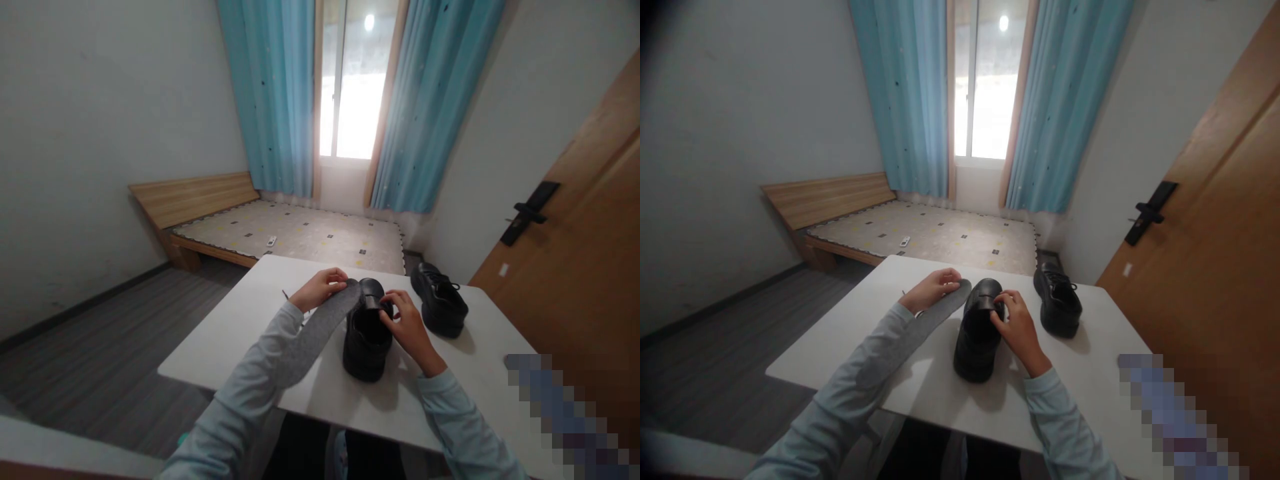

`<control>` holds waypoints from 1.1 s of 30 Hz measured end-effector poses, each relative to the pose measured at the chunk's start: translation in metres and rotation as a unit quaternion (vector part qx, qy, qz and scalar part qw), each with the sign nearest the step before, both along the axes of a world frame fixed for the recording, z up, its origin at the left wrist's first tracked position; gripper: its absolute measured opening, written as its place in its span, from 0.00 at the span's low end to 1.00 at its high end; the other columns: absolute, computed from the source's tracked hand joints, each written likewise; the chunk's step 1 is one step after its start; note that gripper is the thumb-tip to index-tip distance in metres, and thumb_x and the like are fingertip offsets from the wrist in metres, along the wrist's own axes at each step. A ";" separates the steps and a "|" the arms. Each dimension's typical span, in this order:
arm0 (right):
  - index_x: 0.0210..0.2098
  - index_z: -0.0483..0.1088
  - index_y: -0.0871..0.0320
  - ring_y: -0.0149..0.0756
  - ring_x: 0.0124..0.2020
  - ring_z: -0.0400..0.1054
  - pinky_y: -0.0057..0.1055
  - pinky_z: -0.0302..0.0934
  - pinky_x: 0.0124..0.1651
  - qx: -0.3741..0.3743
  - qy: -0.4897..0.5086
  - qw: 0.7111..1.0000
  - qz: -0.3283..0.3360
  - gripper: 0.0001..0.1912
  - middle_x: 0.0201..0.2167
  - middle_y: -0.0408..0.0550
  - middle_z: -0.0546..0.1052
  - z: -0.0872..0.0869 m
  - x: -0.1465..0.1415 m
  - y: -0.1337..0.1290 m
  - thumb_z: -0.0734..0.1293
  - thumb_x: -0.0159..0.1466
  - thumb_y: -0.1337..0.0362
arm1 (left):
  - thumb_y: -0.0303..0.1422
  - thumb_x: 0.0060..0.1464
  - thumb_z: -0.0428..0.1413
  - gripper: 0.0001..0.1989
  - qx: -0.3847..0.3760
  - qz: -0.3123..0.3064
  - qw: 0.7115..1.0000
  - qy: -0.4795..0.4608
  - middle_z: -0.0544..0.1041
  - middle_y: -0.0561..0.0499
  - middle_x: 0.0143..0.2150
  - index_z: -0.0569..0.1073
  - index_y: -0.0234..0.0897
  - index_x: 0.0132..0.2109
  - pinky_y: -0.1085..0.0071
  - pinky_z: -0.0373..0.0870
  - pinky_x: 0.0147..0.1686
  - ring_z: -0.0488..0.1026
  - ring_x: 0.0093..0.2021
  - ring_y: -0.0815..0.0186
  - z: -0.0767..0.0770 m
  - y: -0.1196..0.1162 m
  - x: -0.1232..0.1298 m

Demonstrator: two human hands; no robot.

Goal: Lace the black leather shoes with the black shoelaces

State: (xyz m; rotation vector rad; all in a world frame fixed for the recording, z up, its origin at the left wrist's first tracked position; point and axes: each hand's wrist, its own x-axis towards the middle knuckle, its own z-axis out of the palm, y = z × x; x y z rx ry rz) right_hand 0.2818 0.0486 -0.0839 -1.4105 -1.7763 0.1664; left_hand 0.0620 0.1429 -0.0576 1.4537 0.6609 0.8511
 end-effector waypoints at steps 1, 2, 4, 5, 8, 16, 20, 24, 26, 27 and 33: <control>0.37 0.67 0.56 0.42 0.43 0.65 0.31 0.66 0.30 0.000 0.003 1.000 0.001 0.08 0.43 0.53 0.67 0.001 0.000 0.000 0.63 0.56 0.65 | 0.37 0.43 0.62 0.15 0.005 -0.013 1.000 0.016 0.72 0.53 0.33 0.71 0.33 0.38 0.78 0.58 0.26 0.66 0.27 0.74 0.003 -0.004 0.002; 0.37 0.68 0.56 0.42 0.43 0.65 0.31 0.66 0.30 0.001 0.006 1.000 0.002 0.08 0.43 0.52 0.67 0.001 0.000 0.000 0.63 0.57 0.65 | 0.37 0.45 0.60 0.15 0.014 -0.023 0.999 0.032 0.73 0.52 0.34 0.72 0.33 0.39 0.78 0.58 0.27 0.66 0.28 0.74 0.007 -0.008 0.004; 0.37 0.68 0.55 0.41 0.43 0.65 0.31 0.66 0.30 0.000 0.015 1.000 0.005 0.08 0.42 0.52 0.68 0.002 0.000 -0.001 0.63 0.57 0.64 | 0.35 0.48 0.58 0.14 0.042 -0.035 0.997 0.060 0.74 0.50 0.37 0.73 0.33 0.43 0.77 0.60 0.28 0.67 0.30 0.72 0.016 -0.019 0.008; 0.37 0.69 0.55 0.41 0.43 0.65 0.31 0.66 0.30 0.000 0.022 1.000 0.008 0.08 0.42 0.52 0.68 0.002 0.000 -0.001 0.63 0.57 0.64 | 0.34 0.49 0.57 0.15 0.064 -0.039 0.994 0.073 0.74 0.49 0.39 0.74 0.34 0.44 0.76 0.60 0.29 0.67 0.31 0.72 0.022 -0.025 0.010; 0.36 0.71 0.56 0.41 0.42 0.66 0.30 0.66 0.30 -0.002 0.055 0.998 0.017 0.08 0.42 0.52 0.69 0.004 -0.001 -0.002 0.63 0.56 0.65 | 0.31 0.51 0.54 0.13 0.132 -0.038 0.984 0.111 0.74 0.49 0.41 0.74 0.34 0.44 0.76 0.62 0.30 0.68 0.31 0.72 0.037 -0.045 0.018; 0.33 0.74 0.56 0.43 0.42 0.67 0.29 0.63 0.27 -0.011 0.154 0.988 0.015 0.09 0.40 0.52 0.72 0.008 0.001 -0.004 0.65 0.52 0.65 | 0.22 0.49 0.50 0.10 0.311 0.091 0.929 0.180 0.73 0.49 0.39 0.70 0.35 0.40 0.73 0.68 0.38 0.70 0.40 0.67 0.033 -0.070 0.045; 0.32 0.75 0.55 0.42 0.42 0.67 0.29 0.64 0.29 -0.017 0.170 0.985 0.016 0.09 0.41 0.51 0.72 0.007 0.004 -0.003 0.66 0.51 0.66 | 0.23 0.52 0.51 0.09 0.428 0.076 0.862 0.262 0.73 0.49 0.40 0.69 0.36 0.40 0.69 0.69 0.42 0.69 0.41 0.65 0.027 -0.074 0.050; 0.32 0.75 0.55 0.42 0.43 0.67 0.30 0.65 0.29 -0.018 0.179 0.984 0.012 0.08 0.41 0.51 0.72 0.006 0.005 -0.002 0.67 0.52 0.64 | 0.26 0.58 0.48 0.06 0.535 0.055 0.771 0.342 0.74 0.48 0.37 0.69 0.35 0.41 0.68 0.69 0.43 0.68 0.43 0.63 0.028 -0.078 0.051; 0.32 0.74 0.56 0.43 0.44 0.67 0.29 0.65 0.29 -0.019 0.182 0.983 0.008 0.08 0.41 0.52 0.72 0.005 0.005 -0.002 0.67 0.53 0.63 | 0.27 0.60 0.47 0.07 0.576 0.044 0.734 0.357 0.74 0.48 0.36 0.68 0.34 0.44 0.70 0.69 0.40 0.69 0.42 0.64 0.030 -0.080 0.051; 0.32 0.74 0.56 0.43 0.44 0.67 0.29 0.66 0.29 -0.020 0.184 0.983 0.009 0.07 0.41 0.52 0.71 0.005 0.005 -0.002 0.66 0.53 0.63 | 0.28 0.60 0.47 0.08 0.596 0.038 0.716 0.363 0.74 0.48 0.36 0.67 0.35 0.45 0.70 0.69 0.39 0.68 0.41 0.64 0.031 -0.080 0.050; 0.32 0.74 0.56 0.42 0.43 0.67 0.30 0.66 0.29 -0.020 0.187 0.982 0.024 0.08 0.41 0.52 0.71 0.001 0.010 0.001 0.67 0.54 0.61 | 0.30 0.59 0.49 0.07 0.667 0.009 0.643 0.376 0.74 0.48 0.39 0.71 0.37 0.42 0.71 0.67 0.35 0.68 0.39 0.65 0.034 -0.081 0.050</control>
